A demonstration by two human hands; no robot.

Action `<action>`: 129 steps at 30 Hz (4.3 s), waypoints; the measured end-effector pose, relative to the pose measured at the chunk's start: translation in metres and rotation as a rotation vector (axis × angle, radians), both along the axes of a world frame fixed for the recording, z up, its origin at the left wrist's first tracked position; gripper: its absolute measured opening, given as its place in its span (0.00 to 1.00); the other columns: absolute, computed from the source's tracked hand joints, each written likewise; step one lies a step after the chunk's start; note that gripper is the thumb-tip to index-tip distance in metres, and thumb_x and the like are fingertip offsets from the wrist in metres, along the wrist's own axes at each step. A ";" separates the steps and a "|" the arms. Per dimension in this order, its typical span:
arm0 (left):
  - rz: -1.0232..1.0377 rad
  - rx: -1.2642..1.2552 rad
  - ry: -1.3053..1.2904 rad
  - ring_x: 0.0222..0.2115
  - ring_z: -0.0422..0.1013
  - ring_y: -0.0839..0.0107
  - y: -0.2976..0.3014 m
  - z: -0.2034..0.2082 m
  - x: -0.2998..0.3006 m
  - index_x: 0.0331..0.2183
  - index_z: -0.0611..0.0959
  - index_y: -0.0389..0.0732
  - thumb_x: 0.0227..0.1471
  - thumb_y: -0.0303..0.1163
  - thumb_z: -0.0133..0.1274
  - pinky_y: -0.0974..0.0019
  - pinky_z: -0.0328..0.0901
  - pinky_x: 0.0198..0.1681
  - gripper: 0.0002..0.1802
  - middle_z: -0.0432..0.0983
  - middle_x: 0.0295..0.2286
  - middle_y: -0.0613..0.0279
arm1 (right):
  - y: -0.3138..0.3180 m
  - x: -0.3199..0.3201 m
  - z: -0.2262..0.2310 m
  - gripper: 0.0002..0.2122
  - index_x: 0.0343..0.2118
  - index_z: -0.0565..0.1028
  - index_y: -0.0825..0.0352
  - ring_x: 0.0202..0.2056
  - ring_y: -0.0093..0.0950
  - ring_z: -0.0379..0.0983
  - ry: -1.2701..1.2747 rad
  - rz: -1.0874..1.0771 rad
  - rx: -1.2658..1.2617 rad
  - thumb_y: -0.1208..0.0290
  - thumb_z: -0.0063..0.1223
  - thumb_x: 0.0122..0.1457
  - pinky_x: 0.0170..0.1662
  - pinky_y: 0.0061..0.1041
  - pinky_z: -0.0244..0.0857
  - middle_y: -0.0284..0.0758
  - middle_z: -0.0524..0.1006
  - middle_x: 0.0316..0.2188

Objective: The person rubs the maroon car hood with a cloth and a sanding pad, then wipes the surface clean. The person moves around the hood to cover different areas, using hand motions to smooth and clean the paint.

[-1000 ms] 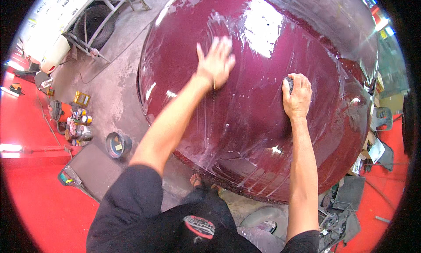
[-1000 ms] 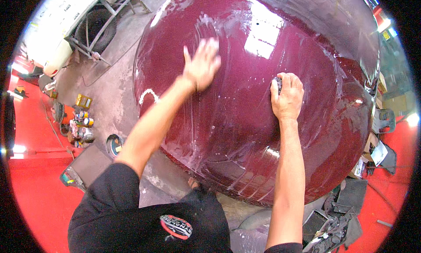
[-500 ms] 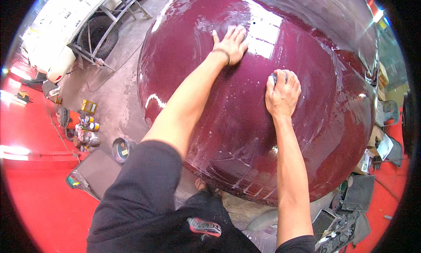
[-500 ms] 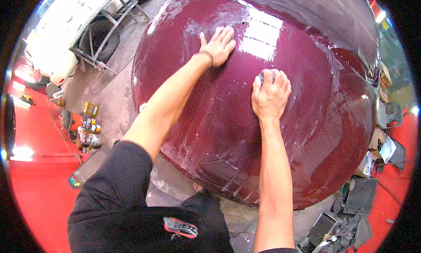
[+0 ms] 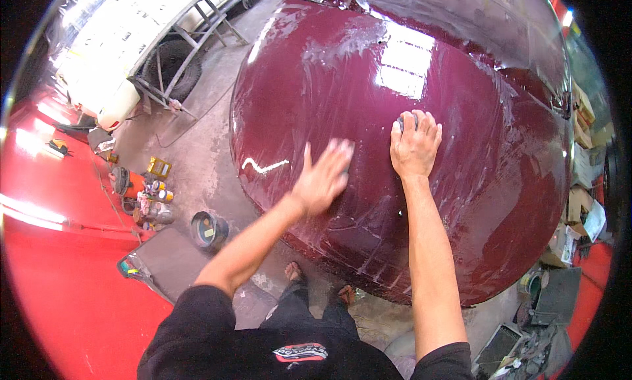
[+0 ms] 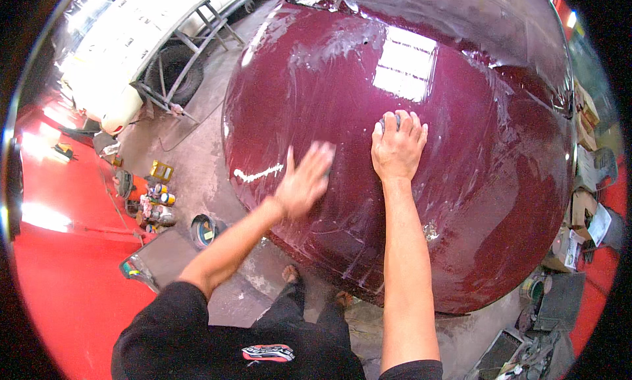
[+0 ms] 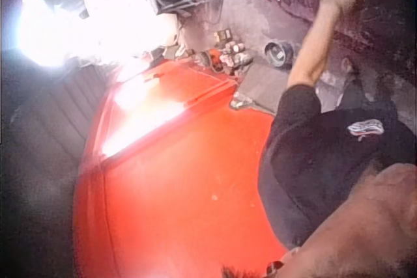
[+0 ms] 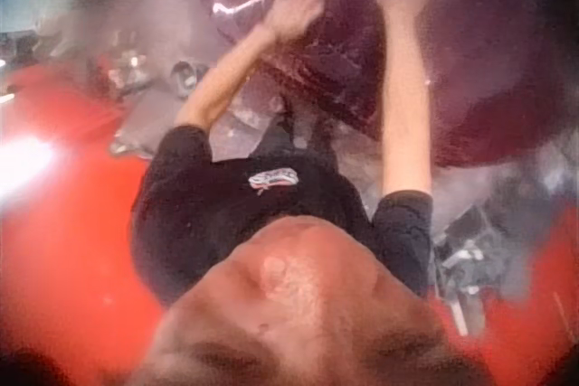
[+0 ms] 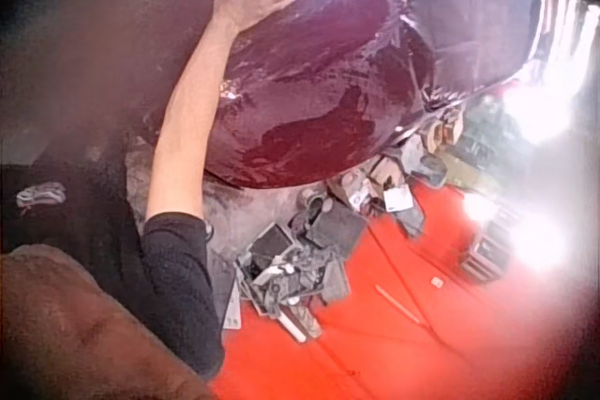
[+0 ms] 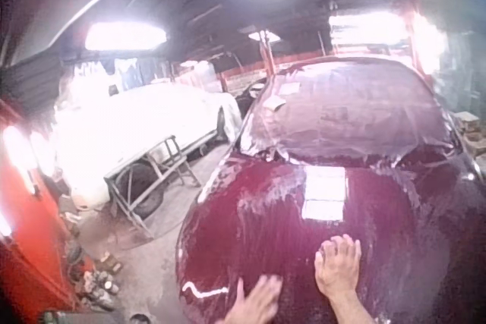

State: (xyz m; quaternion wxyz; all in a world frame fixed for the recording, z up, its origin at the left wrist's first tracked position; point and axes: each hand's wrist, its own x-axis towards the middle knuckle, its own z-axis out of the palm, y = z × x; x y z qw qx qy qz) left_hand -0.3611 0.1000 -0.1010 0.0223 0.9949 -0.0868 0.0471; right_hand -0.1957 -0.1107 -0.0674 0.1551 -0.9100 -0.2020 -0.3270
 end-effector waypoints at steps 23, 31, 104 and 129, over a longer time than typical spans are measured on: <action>0.107 -0.084 -0.099 0.78 0.36 0.62 0.092 0.034 0.161 0.77 0.52 0.49 0.76 0.52 0.28 0.19 0.28 0.73 0.36 0.42 0.78 0.68 | 0.018 0.001 0.007 0.14 0.51 0.77 0.58 0.63 0.41 0.69 0.003 0.029 -0.020 0.63 0.60 0.65 0.68 0.48 0.60 0.35 0.76 0.56; -0.017 -0.158 -0.136 0.78 0.37 0.62 0.075 -0.003 0.047 0.76 0.55 0.46 0.74 0.52 0.33 0.20 0.27 0.73 0.38 0.43 0.78 0.64 | 0.000 0.003 0.007 0.12 0.50 0.78 0.58 0.62 0.40 0.70 -0.003 -0.006 -0.039 0.64 0.61 0.65 0.68 0.47 0.61 0.36 0.77 0.55; 0.578 -0.301 -0.220 0.78 0.36 0.59 0.075 -0.017 0.038 0.77 0.52 0.44 0.75 0.50 0.30 0.21 0.28 0.74 0.38 0.41 0.78 0.61 | 0.003 0.008 0.010 0.14 0.52 0.77 0.62 0.59 0.44 0.72 -0.007 0.053 -0.114 0.63 0.55 0.69 0.64 0.47 0.64 0.41 0.78 0.56; 0.537 -0.664 -0.183 0.78 0.40 0.63 0.039 -0.065 -0.119 0.76 0.58 0.49 0.71 0.47 0.43 0.20 0.26 0.73 0.38 0.45 0.77 0.67 | -0.007 0.015 0.000 0.15 0.54 0.76 0.65 0.59 0.45 0.70 0.036 0.066 -0.175 0.62 0.53 0.71 0.64 0.46 0.61 0.43 0.77 0.53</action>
